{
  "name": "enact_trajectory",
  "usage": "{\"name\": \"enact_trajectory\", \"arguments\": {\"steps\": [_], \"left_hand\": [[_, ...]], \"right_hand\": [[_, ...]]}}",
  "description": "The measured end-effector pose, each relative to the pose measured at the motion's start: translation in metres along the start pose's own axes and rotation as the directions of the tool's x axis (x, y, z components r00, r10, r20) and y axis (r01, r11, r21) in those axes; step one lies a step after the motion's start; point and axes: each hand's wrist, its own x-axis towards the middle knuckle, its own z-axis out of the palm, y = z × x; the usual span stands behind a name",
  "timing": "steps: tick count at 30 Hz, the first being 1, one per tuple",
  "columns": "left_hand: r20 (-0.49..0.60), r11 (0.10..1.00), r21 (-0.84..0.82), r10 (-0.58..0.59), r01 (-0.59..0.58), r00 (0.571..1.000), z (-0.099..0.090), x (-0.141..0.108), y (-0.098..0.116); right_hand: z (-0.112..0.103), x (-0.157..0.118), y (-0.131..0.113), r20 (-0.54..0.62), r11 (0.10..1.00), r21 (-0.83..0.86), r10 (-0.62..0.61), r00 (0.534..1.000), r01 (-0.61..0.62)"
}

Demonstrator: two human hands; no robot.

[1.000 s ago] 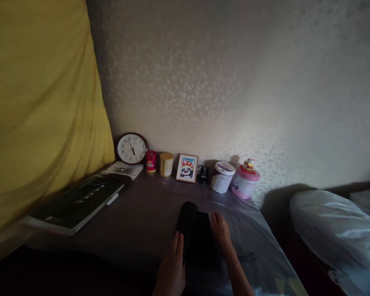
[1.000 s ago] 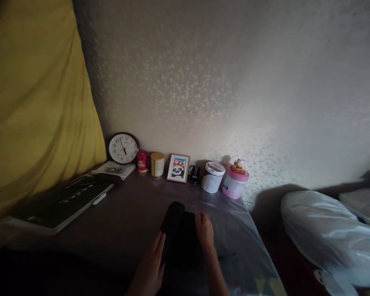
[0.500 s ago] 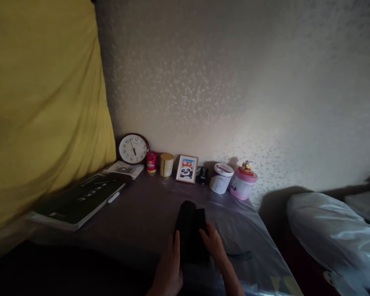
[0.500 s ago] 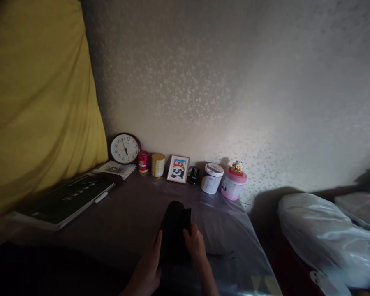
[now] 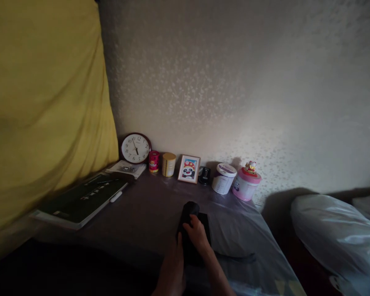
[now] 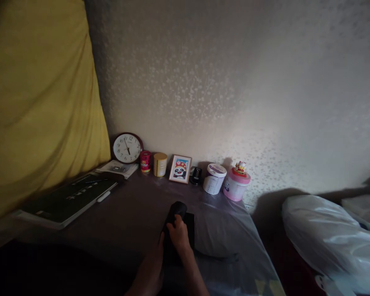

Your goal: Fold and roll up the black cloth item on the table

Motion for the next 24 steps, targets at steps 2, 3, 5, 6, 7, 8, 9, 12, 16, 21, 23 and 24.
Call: {"name": "enact_trajectory", "arguments": {"steps": [2, 3, 5, 6, 7, 8, 9, 12, 16, 21, 23, 24], "left_hand": [[-0.02, 1.0, 0.022, 0.019, -0.018, 1.0, 0.006, 0.002, -0.005], [-0.02, 0.999, 0.043, 0.028, -0.028, 0.999, 0.009, 0.003, -0.008], [-0.036, 0.996, 0.069, 0.053, -0.051, 0.998, 0.015, 0.004, -0.013], [-0.05, 0.995, 0.073, 0.069, -0.065, 0.996, 0.018, 0.005, -0.016], [-0.07, 0.995, 0.066, 0.085, -0.081, 0.994, 0.02, 0.005, -0.018], [-0.1, 0.994, 0.049, 0.102, -0.098, 0.99, 0.021, 0.005, -0.019], [-0.137, 0.993, 0.021, 0.118, -0.117, 0.983, 0.021, 0.004, -0.02], [-0.19, 0.984, -0.087, 0.137, -0.156, 0.972, 0.012, 0.001, -0.017], [-0.107, 0.986, -0.119, 0.107, -0.119, 0.989, -0.006, -0.004, -0.007], [0.002, 0.999, 0.049, 0.023, -0.023, 1.0, -0.009, -0.005, -0.004], [0.003, 0.997, 0.076, 0.023, -0.023, 1.0, -0.007, -0.005, -0.005], [0.001, 0.996, 0.079, 0.031, -0.031, 1.0, -0.006, -0.005, -0.006]], "right_hand": [[0.002, 0.0, -0.002, 0.016, 0.999, -0.043, -0.016, 1.0, 0.017], [0.002, 0.001, -0.004, 0.025, 0.997, -0.067, -0.022, 0.999, 0.023], [0.001, 0.001, -0.007, 0.045, 0.993, -0.11, -0.029, 0.999, 0.034], [0.0, 0.001, -0.008, 0.057, 0.992, -0.121, -0.034, 0.998, 0.041], [-0.001, 0.0, -0.009, 0.069, 0.991, -0.122, -0.04, 0.997, 0.049], [-0.001, 0.0, -0.01, 0.079, 0.992, -0.112, -0.056, 0.995, 0.065], [-0.002, 0.0, -0.011, 0.088, 0.992, -0.093, -0.08, 0.993, 0.089], [-0.003, -0.001, -0.01, 0.128, 0.989, -0.013, -0.143, 0.981, 0.145], [-0.001, -0.002, -0.009, 0.195, 0.986, 0.056, -0.165, 0.967, 0.157], [0.002, -0.003, -0.007, 0.277, 0.978, 0.144, -0.185, 0.943, 0.15], [0.001, -0.007, -0.006, 0.249, 0.97, 0.16, -0.219, 0.943, 0.183], [0.0, -0.01, -0.006, 0.221, 0.961, 0.166, -0.256, 0.941, 0.222]]}}
